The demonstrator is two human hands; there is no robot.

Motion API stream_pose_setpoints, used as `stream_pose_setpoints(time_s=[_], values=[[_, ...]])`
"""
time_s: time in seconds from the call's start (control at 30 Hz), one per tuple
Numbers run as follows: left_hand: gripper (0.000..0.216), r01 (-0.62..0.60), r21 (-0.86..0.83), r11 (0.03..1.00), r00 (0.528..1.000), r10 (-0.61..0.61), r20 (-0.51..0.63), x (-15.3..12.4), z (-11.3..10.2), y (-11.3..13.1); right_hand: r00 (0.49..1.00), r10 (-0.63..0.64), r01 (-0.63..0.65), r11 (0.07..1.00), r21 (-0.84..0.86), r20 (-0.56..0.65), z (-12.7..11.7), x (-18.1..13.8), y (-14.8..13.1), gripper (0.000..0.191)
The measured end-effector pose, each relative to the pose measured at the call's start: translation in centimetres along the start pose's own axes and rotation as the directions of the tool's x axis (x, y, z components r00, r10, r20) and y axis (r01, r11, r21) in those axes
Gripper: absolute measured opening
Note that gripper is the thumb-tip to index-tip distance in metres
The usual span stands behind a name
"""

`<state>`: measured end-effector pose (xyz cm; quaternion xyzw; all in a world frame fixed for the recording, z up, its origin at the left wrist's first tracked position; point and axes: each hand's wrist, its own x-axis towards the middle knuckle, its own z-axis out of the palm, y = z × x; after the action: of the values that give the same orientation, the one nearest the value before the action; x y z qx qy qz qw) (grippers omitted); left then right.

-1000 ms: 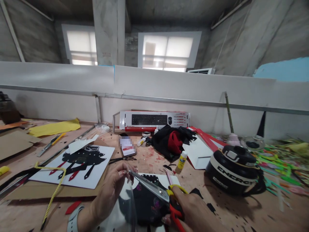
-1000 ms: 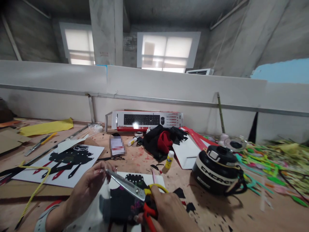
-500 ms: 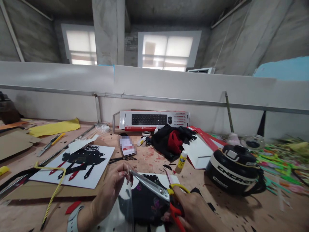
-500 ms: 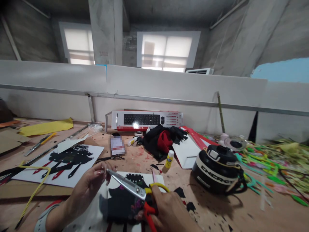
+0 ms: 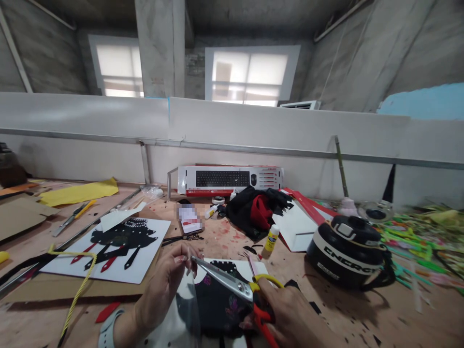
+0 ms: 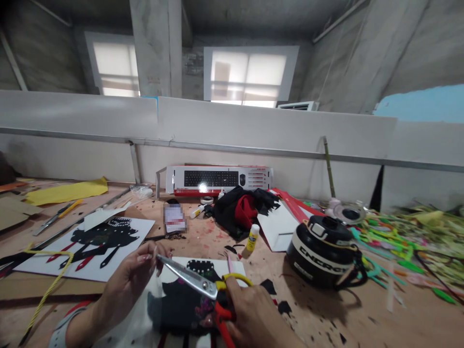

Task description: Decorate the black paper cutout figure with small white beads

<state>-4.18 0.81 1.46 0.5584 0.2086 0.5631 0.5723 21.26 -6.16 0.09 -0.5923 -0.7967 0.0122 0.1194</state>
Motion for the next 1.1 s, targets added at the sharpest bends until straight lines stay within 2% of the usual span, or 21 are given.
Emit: stream_pose_setpoints(time_s=[0.17, 0.33, 0.63, 0.8, 0.97, 1.1], values=[[0.022, 0.025, -0.006, 1.0, 1.0, -0.025, -0.008, 0.2, -0.4, -0.1, 0.994, 0.063, -0.071, 0.994, 0.087, 0.088, -1.6, 0.4, -0.9, 0.028], [0.017, 0.058, -0.021, 0.998, 0.998, -0.058, -0.022, 0.4, -0.6, -0.2, 0.984, 0.054, -0.096, 0.964, 0.248, 0.171, -2.8, 0.6, -2.0, 0.022], [0.02, 0.057, -0.074, 0.996, 0.998, -0.057, -0.007, 0.2, -0.1, 0.2, 0.979, 0.091, -0.13, 0.968, 0.215, 0.182, -3.5, 0.5, -2.6, 0.019], [0.02, 0.041, -0.155, 0.987, 0.999, -0.038, 0.022, 0.3, 0.2, 0.5, 0.981, 0.077, -0.122, 0.958, 0.258, 0.18, -3.0, 0.3, -2.4, 0.016], [0.02, 0.065, -0.05, 0.997, 0.997, -0.063, 0.033, 0.3, -0.3, 0.2, 0.98, 0.065, -0.122, 0.944, 0.308, 0.189, -2.2, -0.1, -1.5, 0.019], [0.018, 0.072, -0.011, 0.997, 0.997, -0.071, 0.028, 0.1, -0.9, -0.3, 0.97, 0.015, -0.104, 0.929, 0.355, 0.244, -1.9, 0.1, -0.9, 0.026]])
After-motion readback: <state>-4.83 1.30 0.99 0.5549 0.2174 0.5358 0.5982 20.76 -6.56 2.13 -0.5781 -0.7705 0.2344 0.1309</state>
